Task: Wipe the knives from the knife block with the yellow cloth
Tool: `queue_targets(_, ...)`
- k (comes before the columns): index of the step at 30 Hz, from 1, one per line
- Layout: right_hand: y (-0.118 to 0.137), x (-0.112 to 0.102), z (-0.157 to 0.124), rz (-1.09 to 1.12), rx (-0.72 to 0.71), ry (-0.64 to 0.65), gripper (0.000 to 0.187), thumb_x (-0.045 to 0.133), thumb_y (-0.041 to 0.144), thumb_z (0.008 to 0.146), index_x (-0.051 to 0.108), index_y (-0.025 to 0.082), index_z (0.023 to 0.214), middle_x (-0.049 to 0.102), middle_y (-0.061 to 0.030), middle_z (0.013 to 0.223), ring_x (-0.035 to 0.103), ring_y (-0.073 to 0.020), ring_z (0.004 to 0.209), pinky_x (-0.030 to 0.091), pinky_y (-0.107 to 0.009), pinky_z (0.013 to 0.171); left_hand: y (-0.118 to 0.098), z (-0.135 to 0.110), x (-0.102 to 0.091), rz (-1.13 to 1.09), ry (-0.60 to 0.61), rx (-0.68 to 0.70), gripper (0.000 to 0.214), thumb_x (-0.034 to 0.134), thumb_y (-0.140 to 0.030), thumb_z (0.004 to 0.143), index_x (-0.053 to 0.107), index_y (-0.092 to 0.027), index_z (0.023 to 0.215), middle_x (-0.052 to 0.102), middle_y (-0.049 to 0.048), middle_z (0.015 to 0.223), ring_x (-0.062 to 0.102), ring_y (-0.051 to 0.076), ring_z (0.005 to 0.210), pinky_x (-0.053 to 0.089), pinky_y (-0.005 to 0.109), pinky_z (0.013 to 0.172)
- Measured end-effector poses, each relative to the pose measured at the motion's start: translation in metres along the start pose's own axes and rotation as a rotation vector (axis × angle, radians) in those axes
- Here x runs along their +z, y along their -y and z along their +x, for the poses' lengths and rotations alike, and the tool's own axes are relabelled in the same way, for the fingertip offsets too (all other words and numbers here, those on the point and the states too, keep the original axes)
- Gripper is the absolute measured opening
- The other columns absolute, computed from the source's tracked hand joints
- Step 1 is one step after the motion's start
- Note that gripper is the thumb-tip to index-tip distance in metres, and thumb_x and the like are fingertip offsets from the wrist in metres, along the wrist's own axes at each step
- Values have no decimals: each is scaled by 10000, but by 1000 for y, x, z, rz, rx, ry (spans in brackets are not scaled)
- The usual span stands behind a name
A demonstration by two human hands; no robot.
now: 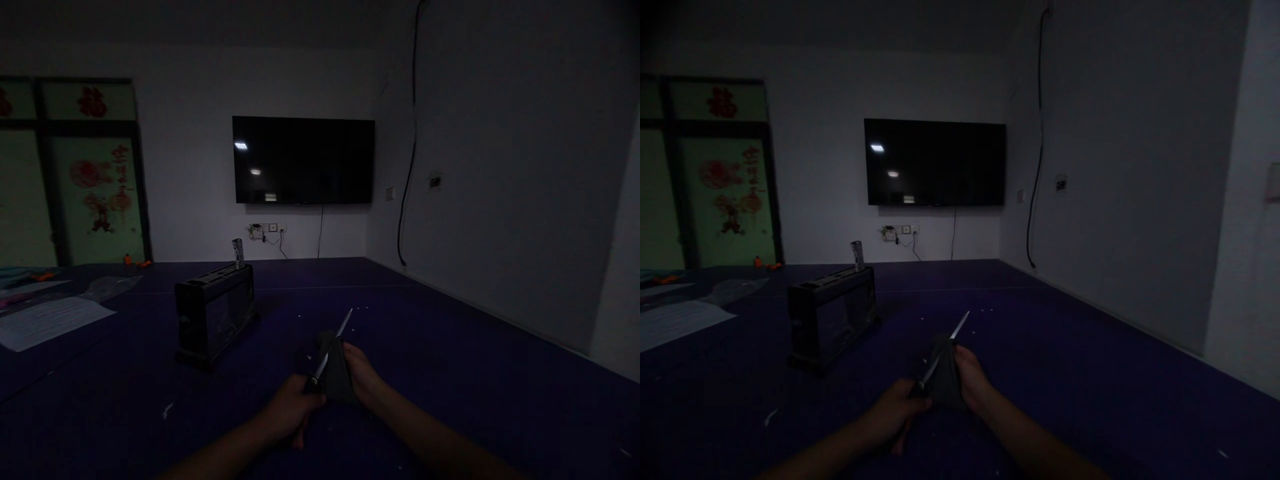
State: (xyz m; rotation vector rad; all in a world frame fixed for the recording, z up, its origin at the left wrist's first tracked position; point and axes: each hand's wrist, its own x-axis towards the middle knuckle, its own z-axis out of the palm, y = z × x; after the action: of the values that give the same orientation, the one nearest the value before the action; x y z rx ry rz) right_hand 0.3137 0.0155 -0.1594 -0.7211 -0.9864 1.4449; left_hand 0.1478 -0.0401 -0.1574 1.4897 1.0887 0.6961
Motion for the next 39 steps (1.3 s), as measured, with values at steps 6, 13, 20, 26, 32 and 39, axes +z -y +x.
queue_targets(6,4,-10,8,36,-37,-63,149,692,274,606,654,159,692,632,-3,547,548,-138,464,394,-237,479,-1,0,0,42,0,-26,294,558,-431,678,449,-175,772,382,-112,389,380,93,240,303,197,271)
queue_targets(13,3,-9,7,33,-26,-90,203,721,314,581,654,147,676,623,2,532,528,-125,442,382,-229,461,-5,-2,-1,38,41,-20,241,546,-397,688,452,-176,705,391,-99,369,391,95,244,297,190,276)
queue_targets(20,3,-9,6,31,-37,-75,228,730,338,584,650,147,679,621,1,533,521,-125,435,376,-230,457,-6,-5,0,22,28,-11,290,570,-442,673,471,-172,708,391,-101,361,386,84,238,255,172,276)
queue_targets(26,3,-9,6,35,-32,-32,172,713,280,593,663,148,690,637,-9,552,548,-130,463,404,-229,480,-7,-4,1,41,19,-13,236,532,-396,690,451,-175,669,392,-94,360,402,94,240,274,175,271)
queue_targets(32,4,-9,5,28,-39,-38,160,704,280,603,669,148,688,649,-12,564,559,-126,472,415,-221,486,-7,-4,0,59,20,-16,229,525,-389,693,447,-176,721,389,-102,370,402,97,243,296,182,273)
queue_targets(39,3,-10,7,-6,-49,-50,208,714,326,591,669,148,689,645,-13,548,550,-129,454,406,-223,463,-7,-6,1,65,23,-13,210,507,-369,709,461,-169,755,376,-102,361,384,94,246,289,185,286)
